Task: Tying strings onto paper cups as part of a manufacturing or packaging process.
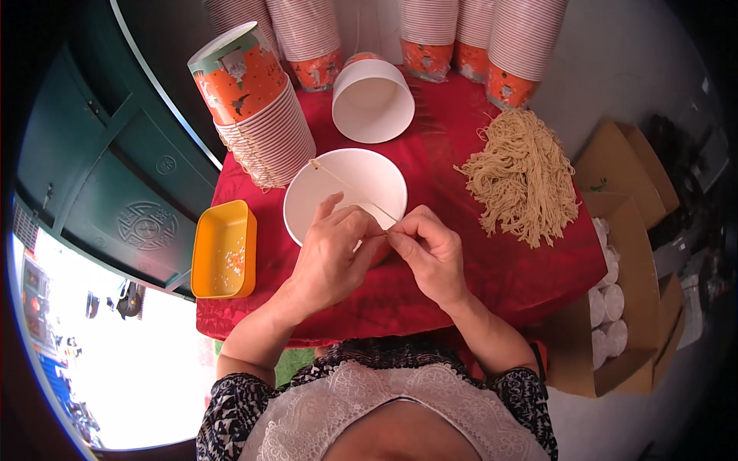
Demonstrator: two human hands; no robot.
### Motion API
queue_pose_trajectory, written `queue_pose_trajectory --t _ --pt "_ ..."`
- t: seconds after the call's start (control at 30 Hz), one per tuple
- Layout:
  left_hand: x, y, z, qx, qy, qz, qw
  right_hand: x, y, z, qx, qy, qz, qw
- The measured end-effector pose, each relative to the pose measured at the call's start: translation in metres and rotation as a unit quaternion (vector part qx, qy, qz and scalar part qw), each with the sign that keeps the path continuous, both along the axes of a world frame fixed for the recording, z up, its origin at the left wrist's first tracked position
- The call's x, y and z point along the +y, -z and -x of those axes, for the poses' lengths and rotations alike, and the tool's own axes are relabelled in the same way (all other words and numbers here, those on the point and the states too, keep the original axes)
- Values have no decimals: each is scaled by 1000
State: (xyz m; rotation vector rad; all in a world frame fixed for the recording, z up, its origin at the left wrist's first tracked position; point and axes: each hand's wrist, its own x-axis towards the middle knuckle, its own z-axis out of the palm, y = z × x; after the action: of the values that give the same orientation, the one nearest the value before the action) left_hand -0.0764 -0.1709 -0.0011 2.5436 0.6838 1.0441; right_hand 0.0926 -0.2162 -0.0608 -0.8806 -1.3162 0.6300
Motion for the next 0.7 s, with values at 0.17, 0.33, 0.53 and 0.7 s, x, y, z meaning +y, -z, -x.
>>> queue_pose_trajectory --t 0.17,0.33,0.53,0.7 --pt "-3 -5 1 -1 3 8 1000 4 -2 -10 -59 64 -28 996" --pt "-4 -7 4 16 14 1 1000 9 -3 -10 -84 107 -58 989" --pt "-4 -7 7 25 23 9 999 14 1 -9 -98 133 -64 984" --pt "-4 -8 8 37 45 -5 998 19 6 -8 -124 164 -65 977"
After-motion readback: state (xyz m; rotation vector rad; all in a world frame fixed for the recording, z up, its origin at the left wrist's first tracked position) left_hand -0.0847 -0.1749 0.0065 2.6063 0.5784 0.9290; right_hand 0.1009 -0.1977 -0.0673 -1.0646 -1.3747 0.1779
